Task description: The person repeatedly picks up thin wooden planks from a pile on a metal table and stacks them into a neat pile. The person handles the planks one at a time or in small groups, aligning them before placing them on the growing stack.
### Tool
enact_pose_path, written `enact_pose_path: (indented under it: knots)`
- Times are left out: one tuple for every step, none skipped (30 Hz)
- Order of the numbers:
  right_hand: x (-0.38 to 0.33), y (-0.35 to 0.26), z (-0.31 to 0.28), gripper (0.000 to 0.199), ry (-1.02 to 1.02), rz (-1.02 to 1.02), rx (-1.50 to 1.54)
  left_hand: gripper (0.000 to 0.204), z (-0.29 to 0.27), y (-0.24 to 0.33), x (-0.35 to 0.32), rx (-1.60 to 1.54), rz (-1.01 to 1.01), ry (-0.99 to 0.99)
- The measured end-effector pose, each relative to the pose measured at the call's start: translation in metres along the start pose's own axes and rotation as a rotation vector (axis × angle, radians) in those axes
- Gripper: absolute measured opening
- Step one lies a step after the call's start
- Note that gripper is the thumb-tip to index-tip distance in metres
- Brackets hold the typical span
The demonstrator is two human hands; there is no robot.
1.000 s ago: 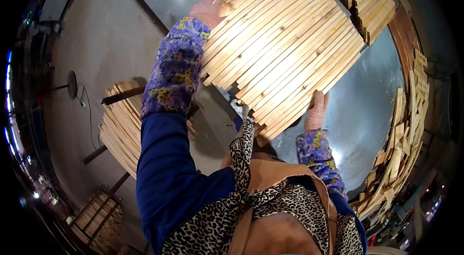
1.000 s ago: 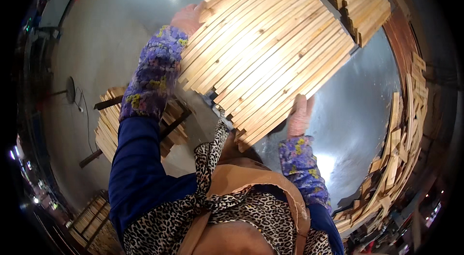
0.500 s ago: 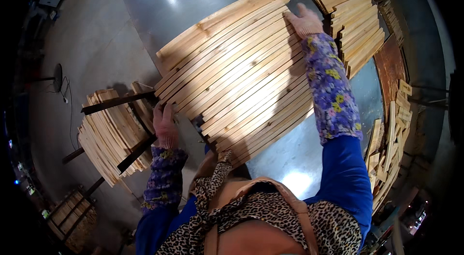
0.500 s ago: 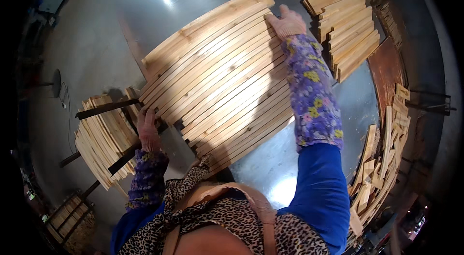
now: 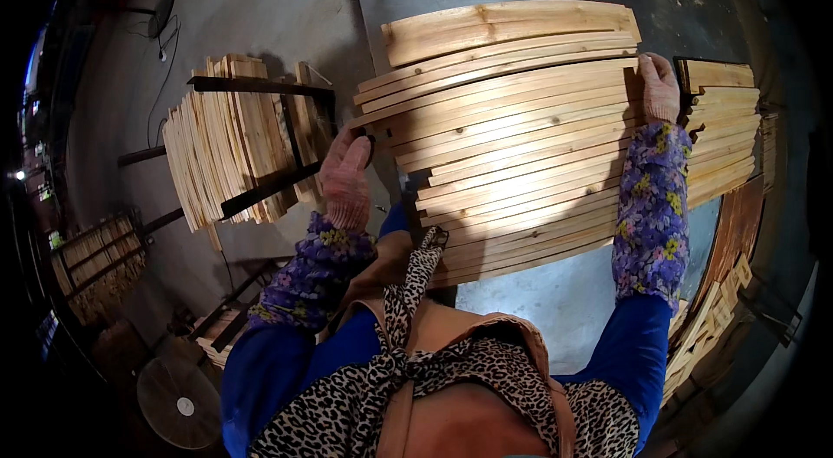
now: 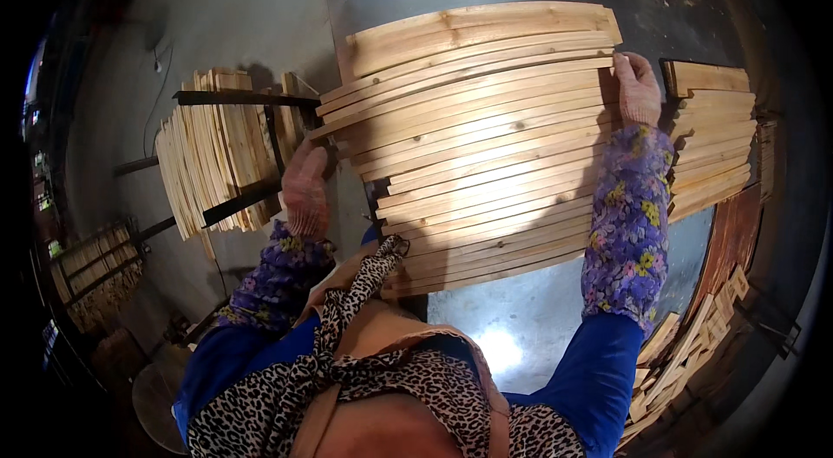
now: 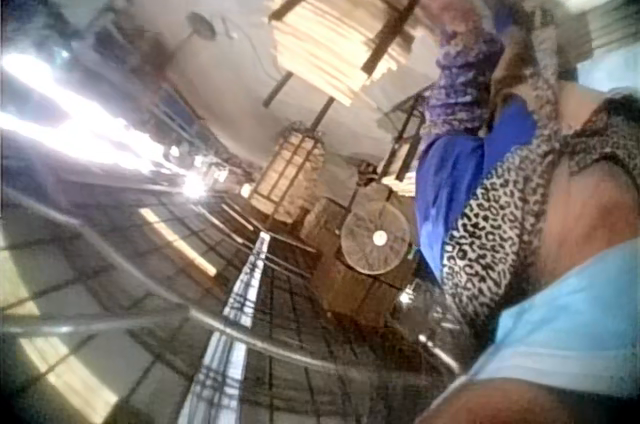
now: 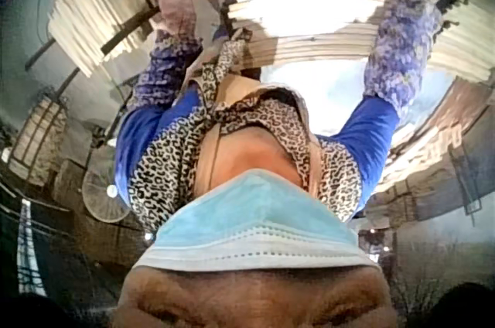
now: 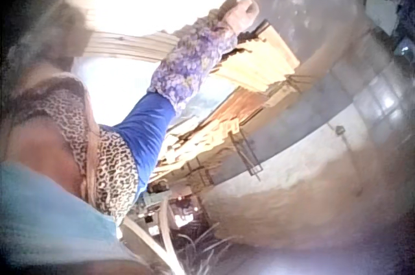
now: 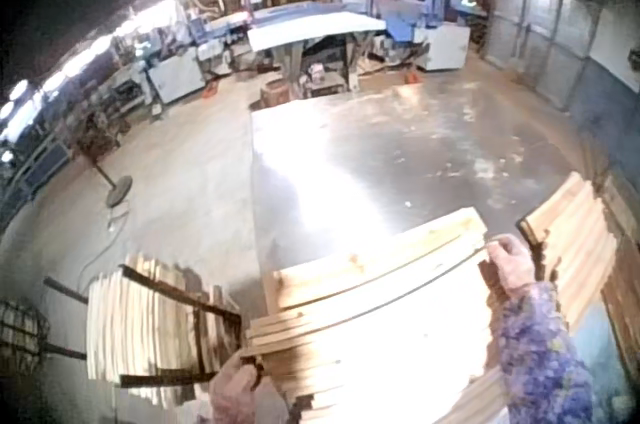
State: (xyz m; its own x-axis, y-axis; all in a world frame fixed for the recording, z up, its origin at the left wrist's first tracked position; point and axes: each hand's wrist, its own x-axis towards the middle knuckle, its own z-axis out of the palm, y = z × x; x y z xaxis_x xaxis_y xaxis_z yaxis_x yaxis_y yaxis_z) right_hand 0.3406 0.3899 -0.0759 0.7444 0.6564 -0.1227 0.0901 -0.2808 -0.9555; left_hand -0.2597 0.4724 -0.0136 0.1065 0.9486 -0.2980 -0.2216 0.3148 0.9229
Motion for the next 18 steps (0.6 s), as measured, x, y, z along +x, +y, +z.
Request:
enact_pose_path:
  knots:
    - [0.002,-0.003,-0.002,0.040,0.049,-0.064,0.035,0.043,0.011,0.013,-0.002,0.096,0.046,-0.001]
    - [0.002,-0.003,-0.006,0.041,0.102,-0.121,0.070,0.039,0.025,0.032,-0.007,0.197,0.088,-0.006]
    - [0.004,-0.006,-0.008,0.042,0.152,-0.181,0.105,0.036,0.033,0.044,-0.010,0.295,0.132,-0.007]
    - [0.008,-0.017,-0.006,0.046,0.205,-0.188,0.073,0.032,0.032,0.052,-0.007,0.378,0.173,0.017]
    - [0.012,-0.043,0.001,0.049,0.256,-0.193,0.039,0.028,0.026,0.062,0.000,0.462,0.213,0.043]
    - [0.012,-0.075,0.002,0.052,0.323,-0.203,-0.013,0.024,0.024,0.067,0.011,0.530,0.243,0.051]
    - [0.011,-0.111,0.009,0.057,0.346,-0.212,-0.098,0.022,0.032,0.073,0.030,0.507,0.290,0.042]
    - [0.012,-0.132,0.015,0.062,0.369,-0.215,-0.178,0.019,0.044,0.081,0.055,0.491,0.337,0.030]
    - [0.037,-0.121,0.008,0.066,0.367,-0.205,-0.202,0.022,0.056,0.088,0.080,0.676,0.398,-0.013]
    - [0.063,-0.109,0.006,0.070,0.351,-0.193,-0.222,0.024,0.063,0.093,0.103,0.867,0.458,-0.046]
    - [0.066,-0.109,0.017,0.072,0.292,-0.180,-0.400,0.027,0.065,0.097,0.126,1.038,0.491,-0.123]
    - [0.066,-0.115,0.028,0.075,0.234,-0.172,-0.582,0.029,0.067,0.094,0.146,1.199,0.522,-0.206]
    - [0.069,-0.114,0.032,0.079,0.067,0.003,-0.663,0.031,0.068,0.087,0.156,1.244,0.399,-0.234]
    - [0.076,-0.110,0.038,0.084,-0.103,0.182,-0.738,0.032,0.069,0.077,0.163,1.287,0.273,-0.262]
    - [0.083,-0.069,0.034,0.088,-0.107,0.109,-0.819,0.034,0.073,0.071,0.165,1.324,0.155,-0.300]
    - [0.088,-0.026,0.020,0.094,-0.087,0.046,-0.914,0.035,0.080,0.065,0.162,1.343,0.361,-0.317]
    - [0.072,-0.028,0.034,0.096,-0.072,0.053,-0.893,0.035,0.072,0.065,0.139,1.379,0.549,-0.286]
    - [0.050,-0.032,0.032,0.098,-0.036,0.073,-0.886,0.036,0.065,0.066,0.116,1.394,0.742,-0.280]
